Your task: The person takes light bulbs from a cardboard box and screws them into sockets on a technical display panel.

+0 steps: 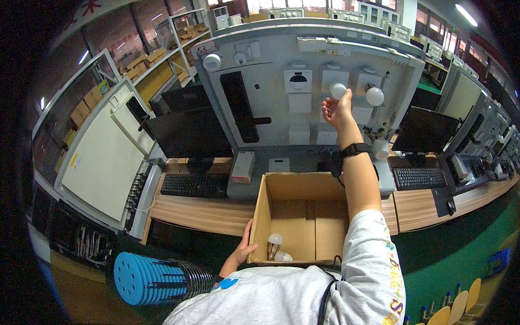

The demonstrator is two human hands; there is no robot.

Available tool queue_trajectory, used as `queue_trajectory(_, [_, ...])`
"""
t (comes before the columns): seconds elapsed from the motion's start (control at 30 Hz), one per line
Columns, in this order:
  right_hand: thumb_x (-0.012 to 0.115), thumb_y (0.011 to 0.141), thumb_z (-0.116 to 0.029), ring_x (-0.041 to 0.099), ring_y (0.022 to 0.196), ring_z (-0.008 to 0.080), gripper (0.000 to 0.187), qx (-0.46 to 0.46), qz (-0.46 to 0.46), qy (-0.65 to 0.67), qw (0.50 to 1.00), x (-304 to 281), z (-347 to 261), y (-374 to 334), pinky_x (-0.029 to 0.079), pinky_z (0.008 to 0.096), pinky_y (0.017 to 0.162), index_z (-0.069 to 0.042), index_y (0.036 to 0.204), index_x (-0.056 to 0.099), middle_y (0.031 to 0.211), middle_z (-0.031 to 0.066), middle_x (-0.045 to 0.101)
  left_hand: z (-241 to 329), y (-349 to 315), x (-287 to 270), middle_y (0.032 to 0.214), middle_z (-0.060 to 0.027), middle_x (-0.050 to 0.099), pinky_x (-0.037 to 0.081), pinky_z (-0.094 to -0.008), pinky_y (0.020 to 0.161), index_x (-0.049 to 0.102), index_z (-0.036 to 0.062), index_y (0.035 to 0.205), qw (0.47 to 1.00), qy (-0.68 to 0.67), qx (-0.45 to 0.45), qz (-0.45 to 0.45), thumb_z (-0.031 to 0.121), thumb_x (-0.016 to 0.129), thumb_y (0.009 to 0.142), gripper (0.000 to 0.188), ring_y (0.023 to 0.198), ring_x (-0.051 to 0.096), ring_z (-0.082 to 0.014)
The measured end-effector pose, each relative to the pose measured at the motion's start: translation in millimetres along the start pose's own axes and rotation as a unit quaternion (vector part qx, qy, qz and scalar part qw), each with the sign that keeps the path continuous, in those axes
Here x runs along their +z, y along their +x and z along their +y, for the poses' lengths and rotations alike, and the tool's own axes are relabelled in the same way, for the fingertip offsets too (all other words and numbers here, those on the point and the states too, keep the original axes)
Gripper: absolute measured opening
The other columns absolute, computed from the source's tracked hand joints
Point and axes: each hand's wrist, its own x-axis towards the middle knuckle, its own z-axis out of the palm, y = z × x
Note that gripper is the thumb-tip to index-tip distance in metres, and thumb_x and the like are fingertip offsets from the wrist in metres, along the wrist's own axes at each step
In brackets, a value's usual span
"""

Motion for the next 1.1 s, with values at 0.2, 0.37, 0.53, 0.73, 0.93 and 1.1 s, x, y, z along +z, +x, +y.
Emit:
queue_trajectory(0.2, [0.033,0.079,-0.075,0.05,0.054,0.0161,0.079,-0.189,0.088,-0.248,0.946,-10.0,8.8,-6.0,0.039,0.0274,0.047,0.001,0.1,0.046,0.062,0.0073,0.053,-12.6,-1.4,-1.1,0.149,-0.0137,0.014,0.012,-0.0351,0.11,0.007,0.0081,0.146,1.0,0.001,0.019,0.001,0.012,0.055,0.076,0.084,0.137,0.014,-0.0248])
queue_trajectory(0.37, [0.034,0.085,-0.064,0.052,0.052,0.016,0.065,-0.076,0.005,-0.061,0.995,-18.4,-1.4,8.8,0.042,0.0294,0.047,-0.002,0.089,0.052,0.064,0.0057,0.056,-18.6,-0.4,-1.9,0.149,-0.0137,0.014,0.011,-0.0353,0.111,0.006,0.0079,0.146,1.0,-0.003,0.018,-0.005,0.013,0.055,0.076,0.085,0.137,0.013,-0.025])
queue_trajectory(0.53, [0.035,0.086,-0.062,0.055,0.058,0.0161,0.067,0.017,-0.126,0.03,0.991,-22.7,-3.8,-4.6,0.043,0.0288,0.051,-0.001,0.108,0.053,0.069,0.0047,0.057,-15.8,-2.2,-4.2,0.149,-0.0135,0.015,0.011,-0.0352,0.111,0.006,0.0082,0.146,1.0,0.0,0.013,0.002,0.014,0.054,0.077,0.084,0.137,0.013,-0.0248])
queue_trajectory(0.73, [0.062,0.08,-0.05,0.059,0.055,0.0186,0.07,-0.388,0.106,-0.326,0.856,-24.4,6.9,8.6,0.048,0.0283,0.051,-0.001,0.119,0.032,0.074,0.0116,0.059,-12.0,0.4,-0.6,0.149,-0.0135,0.015,0.011,-0.0352,0.111,0.006,0.0086,0.146,1.0,-0.002,0.009,-0.001,0.016,0.054,0.078,0.083,0.137,0.013,-0.0251])
queue_trajectory(0.93, [0.054,0.086,-0.046,0.058,0.05,0.0187,0.057,-0.268,0.143,-0.233,0.924,-8.3,1.6,5.0,0.048,0.0275,0.046,0.002,0.112,0.039,0.074,0.0146,0.061,-14.2,-2.6,-3.2,0.149,-0.0139,0.014,0.012,-0.0353,0.11,0.006,0.0087,0.146,1.0,0.018,0.013,0.001,0.015,0.054,0.079,0.083,0.137,0.013,-0.025])
queue_trajectory(1.1, [0.042,0.089,-0.053,0.062,0.067,0.0187,0.062,-0.1,-0.031,0.003,0.995,-23.5,-4.6,11.3,0.049,0.023,0.048,0.004,0.113,0.045,0.086,0.0166,0.06,-12.7,-1.6,-1.4,0.149,-0.0136,0.014,0.012,-0.0353,0.11,0.005,0.009,0.146,1.0,0.003,0.015,-0.002,0.013,0.054,0.079,0.083,0.137,0.013,-0.0245])
